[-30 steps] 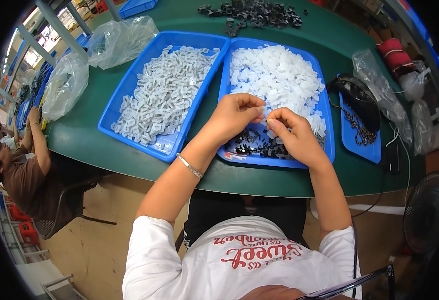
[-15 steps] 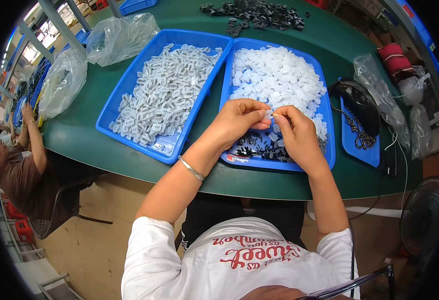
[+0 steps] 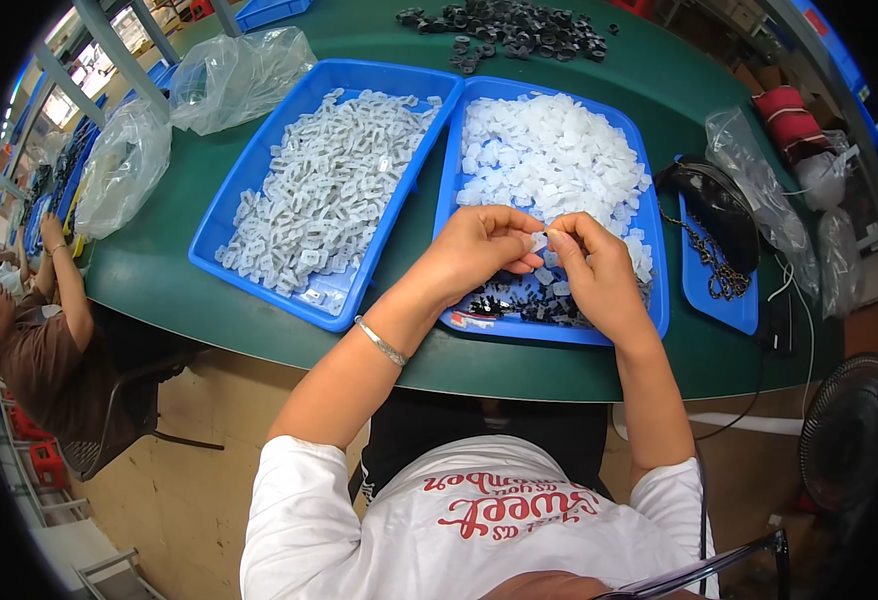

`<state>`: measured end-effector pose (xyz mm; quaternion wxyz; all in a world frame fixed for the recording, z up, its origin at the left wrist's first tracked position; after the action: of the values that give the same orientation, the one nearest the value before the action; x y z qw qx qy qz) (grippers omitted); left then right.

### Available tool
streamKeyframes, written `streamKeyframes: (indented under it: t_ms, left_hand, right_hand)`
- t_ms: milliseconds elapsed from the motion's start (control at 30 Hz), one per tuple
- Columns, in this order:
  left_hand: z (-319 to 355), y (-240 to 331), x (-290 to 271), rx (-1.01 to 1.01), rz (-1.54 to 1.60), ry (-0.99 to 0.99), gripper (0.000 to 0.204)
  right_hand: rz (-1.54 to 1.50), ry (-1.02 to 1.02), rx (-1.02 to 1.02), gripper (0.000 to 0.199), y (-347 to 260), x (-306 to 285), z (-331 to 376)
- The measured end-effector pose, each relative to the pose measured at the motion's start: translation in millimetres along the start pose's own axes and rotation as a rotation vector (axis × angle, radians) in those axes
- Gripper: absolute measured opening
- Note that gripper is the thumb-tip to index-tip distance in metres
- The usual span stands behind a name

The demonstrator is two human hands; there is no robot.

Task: The person sorts and assembles small plastic clips and rubber rings into blue plastic trays by hand.

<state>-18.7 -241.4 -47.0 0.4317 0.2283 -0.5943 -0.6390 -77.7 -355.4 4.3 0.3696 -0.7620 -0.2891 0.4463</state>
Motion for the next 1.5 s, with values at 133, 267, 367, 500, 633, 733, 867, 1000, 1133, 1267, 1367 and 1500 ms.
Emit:
streamKeyframes:
  t_ms: [133, 267, 367, 500, 633, 733, 867, 1000, 1133, 1267, 1367, 1500]
  left_hand:
    - [0, 1, -2, 0.017, -0.006, 0.026, 0.027]
    - [0, 0, -2, 0.046, 0.016, 0.034, 0.026]
    - [-1, -1, -4, 0.056, 0.001, 0.052, 0.025]
    - [-3, -1, -2, 0.086, -0.050, 0.041, 0.026]
    - [-3, 0, -6, 0.087, -0.050, 0.050, 0.023]
    - [-3, -3, -5, 0.037, 0.009, 0.044, 0.022]
    - [-1, 0, -5, 0.048, 0.008, 0.078, 0.022]
    - [-5, 6, -13, 0.213, -0.169, 0.139, 0.022]
    - [-7, 0, -12, 0.135, 0.017, 0.132, 0.019]
    - [-4, -1, -10, 0.062, 0.051, 0.123, 0.017]
    - [-3, -2, -9, 0.044, 0.042, 0.121, 0.018]
    - [-3, 0, -7, 0.071, 0.064, 0.115, 0.017]
  right_hand:
    - [0.036, 0.006, -0.038, 0.012, -9, -3, 0]
    - [0.293, 0.045, -0.340, 0.010, -34, -1, 2]
    - [0.300, 0.024, -0.297, 0.007, -30, 2, 2]
    - [0.322, 0.017, -0.329, 0.007, -32, 1, 4]
    - [0.185, 0.008, -0.166, 0.009, -18, 0, 3]
    - [0.046, -0.008, -0.060, 0.011, -8, 0, 3]
    - [-0.152, -0.037, 0.079, 0.014, 4, 4, 3]
    - [-0.233, -0.039, 0.138, 0.015, 4, 9, 9]
    - [-0.275, 0.000, 0.211, 0.014, 19, 15, 12]
    - [-0.248, 0.078, 0.189, 0.015, 26, 14, 10]
    - [-0.103, 0.089, 0.185, 0.017, 24, 14, 9]
    - [-0.085, 0.124, 0.115, 0.017, 19, 15, 9]
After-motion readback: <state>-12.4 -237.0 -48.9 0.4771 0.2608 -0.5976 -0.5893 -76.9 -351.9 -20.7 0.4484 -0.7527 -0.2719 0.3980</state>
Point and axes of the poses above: each hand's wrist, its own z-axis away from the middle knuckle, its own x-axis out of the palm, y = z × x, the point moved 10 cm from there along -z, towards the middle knuckle, and after that the axes turned 11 degrees about y, right-handed, at the moved point
